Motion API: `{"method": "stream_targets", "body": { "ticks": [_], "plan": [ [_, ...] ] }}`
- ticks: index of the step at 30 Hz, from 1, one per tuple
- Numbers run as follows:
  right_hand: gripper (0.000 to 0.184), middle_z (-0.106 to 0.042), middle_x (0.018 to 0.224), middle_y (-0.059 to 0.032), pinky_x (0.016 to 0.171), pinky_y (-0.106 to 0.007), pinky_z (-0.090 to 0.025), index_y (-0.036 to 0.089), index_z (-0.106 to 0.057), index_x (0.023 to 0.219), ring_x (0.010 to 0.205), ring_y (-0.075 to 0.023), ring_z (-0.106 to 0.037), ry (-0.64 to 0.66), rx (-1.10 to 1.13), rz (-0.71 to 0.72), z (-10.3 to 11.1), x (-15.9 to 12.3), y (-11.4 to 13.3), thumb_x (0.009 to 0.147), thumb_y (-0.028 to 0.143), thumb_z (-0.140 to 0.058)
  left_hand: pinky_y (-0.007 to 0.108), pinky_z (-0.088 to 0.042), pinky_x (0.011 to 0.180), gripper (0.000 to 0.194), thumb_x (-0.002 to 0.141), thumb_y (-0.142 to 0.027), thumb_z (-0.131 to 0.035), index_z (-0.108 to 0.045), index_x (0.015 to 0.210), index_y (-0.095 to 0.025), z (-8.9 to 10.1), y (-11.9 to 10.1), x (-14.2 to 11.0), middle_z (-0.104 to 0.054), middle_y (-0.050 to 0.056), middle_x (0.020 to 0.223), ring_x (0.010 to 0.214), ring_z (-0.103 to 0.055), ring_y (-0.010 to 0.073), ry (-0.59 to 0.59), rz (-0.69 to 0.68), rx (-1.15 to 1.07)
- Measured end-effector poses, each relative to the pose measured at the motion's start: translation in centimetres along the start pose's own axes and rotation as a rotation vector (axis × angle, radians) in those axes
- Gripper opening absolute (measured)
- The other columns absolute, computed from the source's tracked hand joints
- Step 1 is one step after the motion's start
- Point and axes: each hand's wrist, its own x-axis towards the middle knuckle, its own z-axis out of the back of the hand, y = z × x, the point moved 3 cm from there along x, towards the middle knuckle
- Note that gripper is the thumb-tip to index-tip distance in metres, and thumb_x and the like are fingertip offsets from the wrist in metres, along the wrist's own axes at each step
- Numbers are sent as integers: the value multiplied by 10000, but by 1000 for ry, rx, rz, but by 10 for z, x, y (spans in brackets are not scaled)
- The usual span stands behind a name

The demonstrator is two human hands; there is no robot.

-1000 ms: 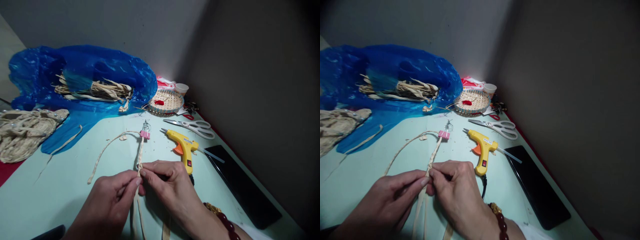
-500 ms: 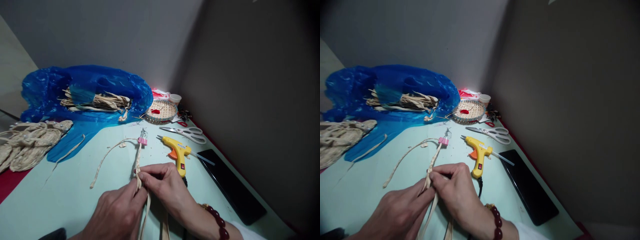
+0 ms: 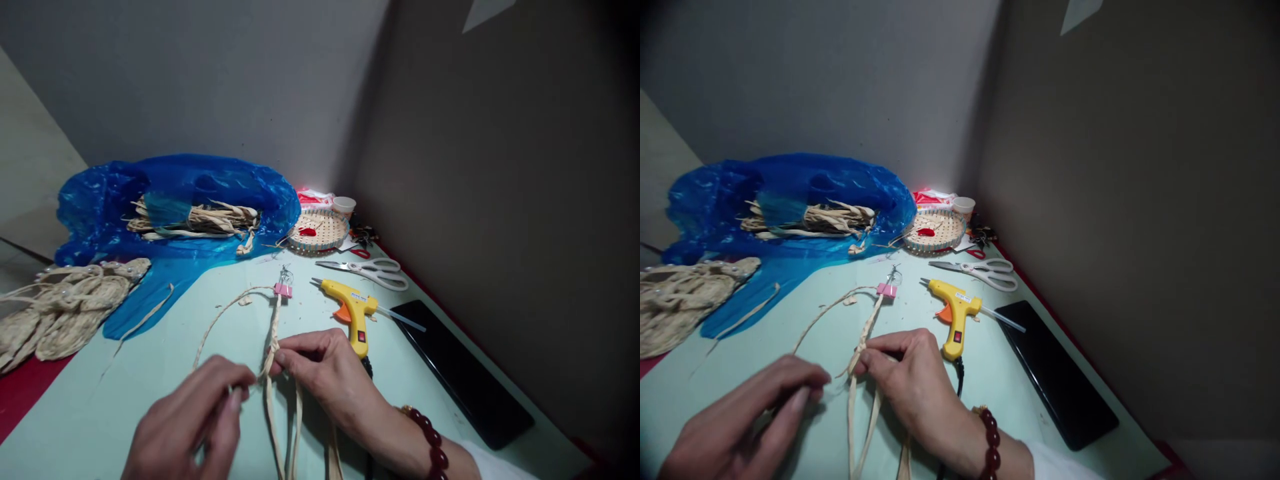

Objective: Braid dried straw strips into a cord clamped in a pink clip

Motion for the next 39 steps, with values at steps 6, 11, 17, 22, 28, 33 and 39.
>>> {"method": "stream_targets", "body": {
  "ticks": [6,11,17,22,28,33,39],
  "plan": [
    [223,-600,623,5,581,-224,-330,117,-712,676,589,-100,-411,22,-45,35,-2,0,-6,779,133,-515,240,-448,585,223,850,-453,-544,-591,883,-238,-14,11,23,-645,2,769,775,-623,188,240,487,-269],
    [228,-606,627,4,580,-228,-335,131,-748,744,604,-112,-433,17,-56,8,-1,-1,-3,804,173,-532,237,-455,608,228,782,-426,-617,-578,835,-208,-20,14,27,-613,-11,724,667,-572,148,230,621,-415],
    [258,-640,633,6,592,-236,-373,149,-736,702,602,-125,-470,19,-162,24,1,-2,-3,839,190,-521,220,-458,536,203,803,-402,-616,-533,881,-234,-18,8,20,-579,-49,666,573,-561,130,161,564,-260],
    [256,-659,644,-4,666,-251,-444,168,-744,702,666,-157,-564,13,-74,40,-1,0,-9,848,238,-545,211,-485,549,144,892,-285,-537,-493,1024,-248,-20,-3,15,-635,-49,678,555,-628,133,73,190,60],
    [239,-648,644,-14,717,-257,-463,141,-744,719,720,-165,-594,63,-13,19,-3,2,-14,841,227,-557,245,-522,665,324,932,-159,-475,-404,1248,-153,-22,-7,12,-694,45,819,650,-672,159,-1,-250,288],
    [220,-641,644,-12,701,-249,-452,125,-737,722,700,-154,-575,99,14,3,-3,1,-12,828,206,-561,285,-505,596,215,897,-120,-502,-461,1108,-141,-20,-11,15,-625,48,757,674,-633,198,24,-403,313],
    [239,-591,599,8,616,-222,-388,111,-687,657,613,-117,-480,72,-65,-16,1,-1,-4,830,230,-572,278,-437,539,174,844,-286,-596,-451,916,-224,-14,1,26,-512,-40,676,585,-548,167,98,-60,162]
  ]
}}
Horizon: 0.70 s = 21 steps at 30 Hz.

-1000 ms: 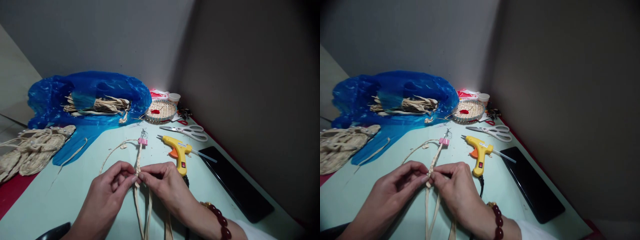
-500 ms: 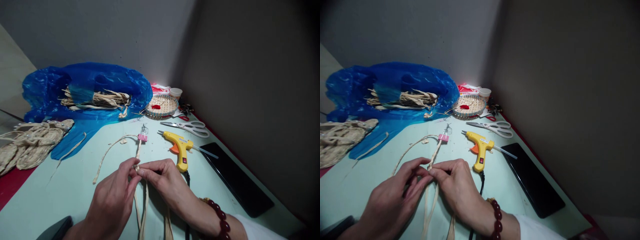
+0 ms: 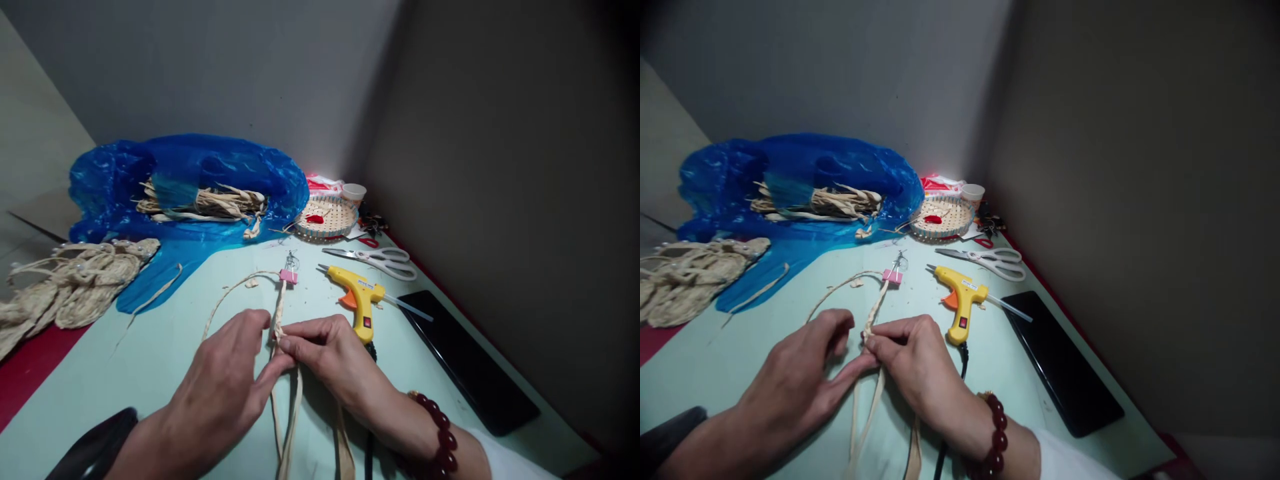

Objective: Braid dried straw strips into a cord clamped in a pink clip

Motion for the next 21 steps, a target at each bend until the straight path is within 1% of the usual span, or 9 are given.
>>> {"method": "stream_targets", "body": {
  "ticks": [2,3,4,6,8,11,15,18,21],
  "plan": [
    [231,-596,610,14,601,-214,-374,113,-692,682,601,-109,-463,-14,-38,6,1,-1,2,835,236,-570,259,-432,534,250,809,-365,-626,-460,932,-224,-3,11,3,-516,-55,675,568,-534,142,128,310,-299],
    [229,-607,623,15,604,-213,-376,119,-698,707,606,-111,-471,-17,-61,22,1,-2,3,845,237,-559,244,-427,510,267,808,-383,-618,-464,955,-222,-6,13,4,-534,-54,689,537,-520,122,205,440,-505],
    [234,-622,640,12,617,-214,-384,128,-703,733,617,-115,-488,-18,-93,49,0,-3,4,862,234,-538,224,-411,474,267,819,-381,-598,-467,983,-216,-9,13,5,-555,-50,702,498,-500,101,286,538,-715],
    [267,-645,672,4,645,-220,-396,149,-699,767,646,-125,-525,-20,-199,124,-1,-5,7,900,209,-475,177,-335,391,260,842,-366,-562,-478,1017,-193,-15,8,5,-573,-43,696,404,-412,51,398,644,-1057],
    [278,-652,706,-10,662,-227,-396,160,-685,795,675,-132,-550,-42,-375,191,-3,-9,11,917,166,-435,149,-244,354,245,833,-355,-587,-508,971,-169,-20,2,4,-520,-69,617,367,-291,17,427,707,-1239],
    [251,-646,758,-33,648,-243,-382,161,-646,818,681,-139,-554,-69,-658,219,-5,-15,16,918,130,-418,135,-171,354,260,778,-338,-662,-524,904,-157,-23,-1,1,-450,-99,565,396,-201,7,399,779,-1334],
    [198,-643,788,-50,603,-270,-352,166,-625,854,667,-161,-563,-34,-913,150,-6,-20,17,889,120,-436,145,-110,354,302,766,-357,-658,-510,953,-171,-22,1,-1,-452,-114,541,378,-172,10,409,827,-1213],
    [178,-640,804,-59,586,-300,-317,167,-612,880,664,-187,-564,-16,-1063,137,-7,-21,15,852,100,-449,148,-147,374,264,771,-347,-628,-523,935,-169,-20,3,-1,-457,-102,551,404,-261,32,410,810,-1084],
    [189,-635,803,-61,573,-316,-290,168,-596,889,665,-203,-561,-6,-1140,147,-8,-19,13,816,72,-451,153,-176,394,220,789,-346,-591,-535,897,-162,-20,1,-3,-391,-116,523,429,-267,45,391,776,-1049]
  ]
}}
